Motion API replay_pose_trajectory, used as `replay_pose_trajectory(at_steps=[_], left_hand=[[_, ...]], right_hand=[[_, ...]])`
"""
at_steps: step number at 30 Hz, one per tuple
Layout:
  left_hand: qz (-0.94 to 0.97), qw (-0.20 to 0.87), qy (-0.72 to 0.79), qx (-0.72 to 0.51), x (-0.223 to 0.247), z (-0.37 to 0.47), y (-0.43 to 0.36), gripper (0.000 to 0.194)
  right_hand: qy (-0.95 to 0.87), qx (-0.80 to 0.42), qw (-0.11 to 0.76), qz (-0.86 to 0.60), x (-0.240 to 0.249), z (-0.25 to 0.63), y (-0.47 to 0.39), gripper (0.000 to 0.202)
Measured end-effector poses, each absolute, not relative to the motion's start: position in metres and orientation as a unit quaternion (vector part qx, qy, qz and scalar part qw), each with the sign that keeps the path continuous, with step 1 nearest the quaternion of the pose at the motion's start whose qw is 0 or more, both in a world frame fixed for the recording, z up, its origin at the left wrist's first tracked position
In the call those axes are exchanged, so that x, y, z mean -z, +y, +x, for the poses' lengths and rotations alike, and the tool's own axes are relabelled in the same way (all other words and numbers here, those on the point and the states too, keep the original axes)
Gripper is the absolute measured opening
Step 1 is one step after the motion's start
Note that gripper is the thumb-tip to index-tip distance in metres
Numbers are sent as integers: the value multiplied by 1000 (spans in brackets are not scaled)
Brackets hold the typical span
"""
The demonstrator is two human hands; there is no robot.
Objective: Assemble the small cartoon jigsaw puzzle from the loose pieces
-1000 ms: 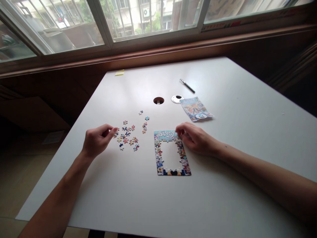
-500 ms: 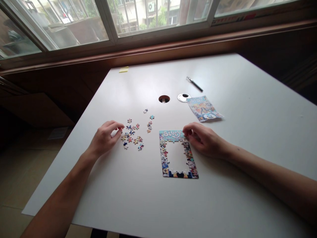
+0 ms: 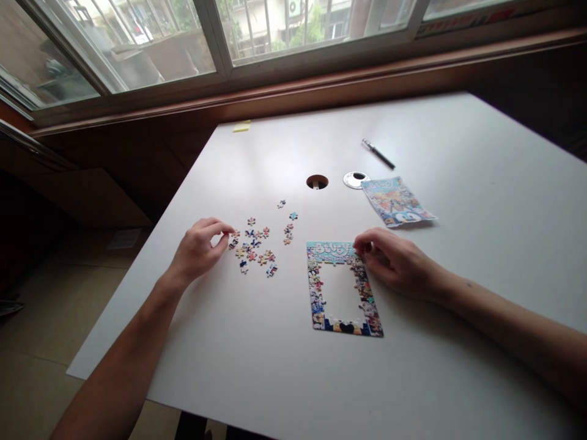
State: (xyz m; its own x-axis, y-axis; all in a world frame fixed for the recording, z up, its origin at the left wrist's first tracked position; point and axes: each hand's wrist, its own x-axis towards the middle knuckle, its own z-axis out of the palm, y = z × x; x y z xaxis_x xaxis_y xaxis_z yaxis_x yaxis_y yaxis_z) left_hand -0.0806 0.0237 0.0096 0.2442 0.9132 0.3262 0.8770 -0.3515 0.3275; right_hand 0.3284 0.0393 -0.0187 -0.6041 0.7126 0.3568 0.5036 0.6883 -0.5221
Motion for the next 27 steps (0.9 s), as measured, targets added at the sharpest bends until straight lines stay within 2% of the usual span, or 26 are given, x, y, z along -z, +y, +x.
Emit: replay_pose_trajectory(at_steps=[15,18,23,25,27], left_hand=[[845,65,496,-190,-10,-79,21,14],[851,57,486,-189,-7,-73,21,21],[883,56,446,-136,0,-49,12,51],[894,75,428,-111,3,-43,9,51],[897,90,417,-115,4,-41,8,41]], right_hand=[[-879,-189,273,-342,20,329,40,22],[-879,-192,271,-343,20,329,40,23],[-877,-194,272,-344,20,328,40,23],[-877,-195,273,-345,20,328,40,22],[-876,-194,275,-345,20,327,40,22]])
